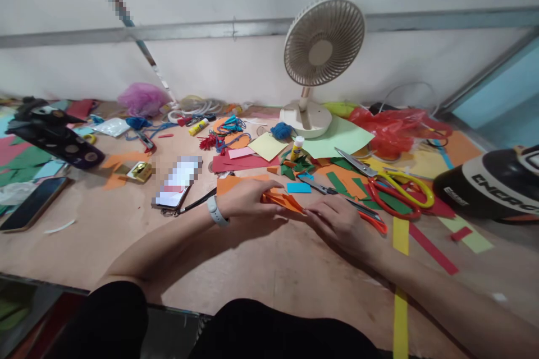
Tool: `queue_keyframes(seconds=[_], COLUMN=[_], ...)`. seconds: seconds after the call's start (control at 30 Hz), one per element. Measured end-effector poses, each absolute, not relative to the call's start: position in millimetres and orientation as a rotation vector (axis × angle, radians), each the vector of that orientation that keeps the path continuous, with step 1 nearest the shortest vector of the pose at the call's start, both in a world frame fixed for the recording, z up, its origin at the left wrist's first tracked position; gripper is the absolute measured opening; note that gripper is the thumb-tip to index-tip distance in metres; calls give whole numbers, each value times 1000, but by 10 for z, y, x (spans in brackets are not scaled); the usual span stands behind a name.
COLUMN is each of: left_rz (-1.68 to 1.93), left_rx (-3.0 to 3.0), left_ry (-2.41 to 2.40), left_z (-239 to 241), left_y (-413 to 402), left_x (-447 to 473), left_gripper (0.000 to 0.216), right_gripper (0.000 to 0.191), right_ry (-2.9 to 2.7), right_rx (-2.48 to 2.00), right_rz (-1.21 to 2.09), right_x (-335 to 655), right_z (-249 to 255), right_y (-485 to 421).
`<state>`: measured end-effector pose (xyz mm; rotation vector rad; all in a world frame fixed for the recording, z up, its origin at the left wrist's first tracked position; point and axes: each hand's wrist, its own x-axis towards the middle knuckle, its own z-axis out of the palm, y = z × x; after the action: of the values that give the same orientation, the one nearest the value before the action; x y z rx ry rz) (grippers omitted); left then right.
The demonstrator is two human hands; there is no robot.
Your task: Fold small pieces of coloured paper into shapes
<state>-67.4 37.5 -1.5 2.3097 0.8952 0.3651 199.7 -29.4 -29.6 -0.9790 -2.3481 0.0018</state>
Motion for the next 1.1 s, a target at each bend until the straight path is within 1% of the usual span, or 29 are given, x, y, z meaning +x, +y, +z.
queue_keyframes(seconds=[0.1,0.17,0.23,0.33,0.5,0.57,0.63,0.7,0.73,0.8,0.83,0.87,0.93,0.97,1.0,1.03,1.1], left_rz=[414,456,505,534,540,532,506,491,491,519,537,551,564,561,556,563,613], left_rx=[2148,2062,2030,2098,2324,2398,2482,2585,2646,2783,2853,2926,3074,3140,3198,3242,3291], left_ry=[792,813,838,804,731,703,689,683,685,677,662,638,559,522,490,462,414], left_z=[-66,-87,-91,-66,-16,-18,-35,-62,-77,-108,-122,-133,-150,-155,-159,-163,-169], left_y=[420,457,485,494,422,376,331,289,270,230,209,186,134,107,79,52,3], left_x=[-666,-670,-683,-713,-724,-705,-681,-659,-648,-629,-620,-612,-597,-591,-589,-590,-602], left_gripper=[35,30,30,32,27,27,29,30,30,30,31,31,30,29,27,26,23], right_gripper=[6,6,9,10,5,12,23,29,29,29,30,33,41,46,50,51,51], right_ry=[-2307,-2284,-2241,-2160,-2148,-2181,-2224,-2199,-2175,-2100,-2096,-2019,-1950,-1860,-1713,-1570,-1331], right_rx=[-955,-936,-947,-980,-1043,-1156,-1355,-1568,-1648,-1706,-1692,-1655,-1622,-1585,-1534,-1500,-1464], right_rz=[6,16,-6,-169,-554,-671,-811,-849,-814,-626,-420,-187,516,895,1192,1403,1637], right_x=[1997,2016,2061,2190,2542,2695,2830,2919,2938,2907,2855,2782,2586,2476,2365,2260,2082], right_z=[-280,-279,-278,-243,-55,27,76,83,71,30,5,-19,-61,-77,-89,-98,-109], right_y=[-311,-312,-294,-213,-11,49,93,125,135,136,124,100,19,-37,-100,-167,-296])
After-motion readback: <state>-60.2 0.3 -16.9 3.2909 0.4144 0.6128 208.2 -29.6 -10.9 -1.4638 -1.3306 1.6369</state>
